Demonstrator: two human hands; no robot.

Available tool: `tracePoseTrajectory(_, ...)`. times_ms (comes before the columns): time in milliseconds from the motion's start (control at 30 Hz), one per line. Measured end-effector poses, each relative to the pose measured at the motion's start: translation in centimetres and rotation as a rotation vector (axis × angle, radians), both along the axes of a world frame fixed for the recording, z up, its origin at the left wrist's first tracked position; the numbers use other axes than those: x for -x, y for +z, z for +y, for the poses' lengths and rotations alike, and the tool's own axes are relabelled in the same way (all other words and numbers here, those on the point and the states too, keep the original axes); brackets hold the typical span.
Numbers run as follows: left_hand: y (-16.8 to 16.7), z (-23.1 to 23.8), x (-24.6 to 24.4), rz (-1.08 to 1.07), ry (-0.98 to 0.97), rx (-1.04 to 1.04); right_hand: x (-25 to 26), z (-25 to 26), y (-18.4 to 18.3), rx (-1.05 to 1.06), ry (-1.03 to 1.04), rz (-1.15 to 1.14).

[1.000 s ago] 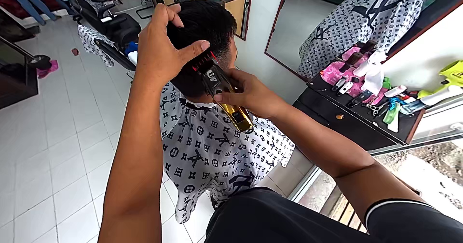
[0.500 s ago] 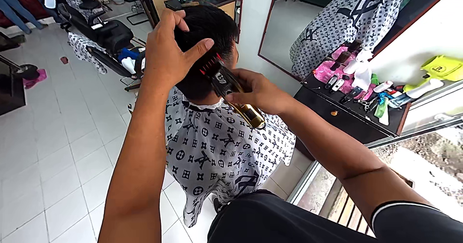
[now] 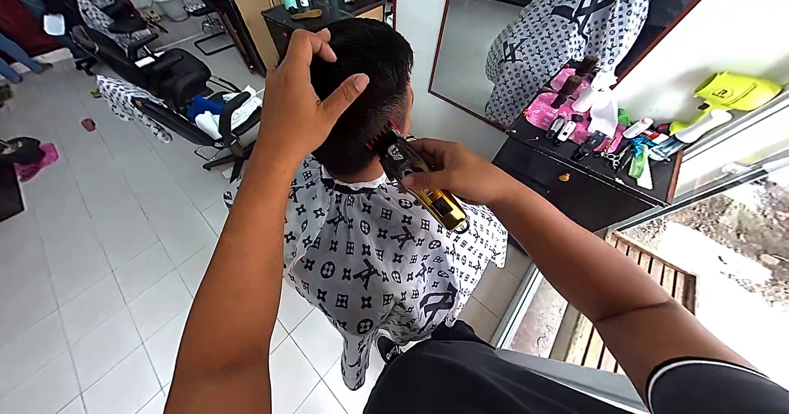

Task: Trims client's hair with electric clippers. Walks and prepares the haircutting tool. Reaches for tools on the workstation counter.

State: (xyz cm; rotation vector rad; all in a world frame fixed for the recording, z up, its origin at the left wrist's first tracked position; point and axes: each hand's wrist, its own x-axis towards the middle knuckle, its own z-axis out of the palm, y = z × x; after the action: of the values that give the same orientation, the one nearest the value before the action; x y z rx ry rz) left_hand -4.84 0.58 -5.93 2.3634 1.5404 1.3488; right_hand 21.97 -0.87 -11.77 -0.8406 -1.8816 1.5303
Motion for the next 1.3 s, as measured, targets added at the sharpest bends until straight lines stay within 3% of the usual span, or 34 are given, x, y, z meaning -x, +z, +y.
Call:
tracePoseTrajectory(200, -0.1, 0.1, -0.3, 0.037, 0.032, -0.016, 2.2, -1.0, 1.7, -0.184, 0.011, 0.068)
tracePoseTrajectory(400, -0.3, 0.1, 0.3, 0.010, -0.052, -0.015, 1.3, -0.6, -2.3, 0.047, 0.001, 0.088)
tracePoseTrajectory(600, 0.0, 0.3, 0.7, -0.021, -0.138, -0.028, 3.5, -1.2, -1.4, -0.141, -0.002, 0.189)
tracePoseTrajectory(767, 1.9, 0.2, 3.0, 0.082, -0.235, -0.034, 2.9, -1.9, -5.0, 0.001, -0.026, 0.119)
tracePoseTrajectory(867, 1.6, 0.8, 3.7, 0.193, -0.197, 0.016, 3.9, -2.7, -3.4, 0.022, -0.082, 0.139)
tracePoseTrajectory(967, 1.2, 1.7, 3.7, 0.220, -0.234, -0.029, 5.4, -3.4, -1.3, -0.086, -0.131, 0.189)
tracePoseTrajectory(1033, 0.8, 2.1, 3.7, 0.197, -0.254, -0.051, 5.7, -3.3, -2.1, -0.119, -0.133, 0.190)
tracePoseTrajectory(1167, 0.2, 2.6, 3.8, 0.144, -0.271, -0.070, 5.9, -4.0, -5.4, 0.099, -0.215, 0.239)
tracePoseTrajectory(1300, -0.2, 3.4, 3.9, 0.137, -0.280, -0.093, 7.1, -4.8, -3.5, 0.091, -0.245, 0.304)
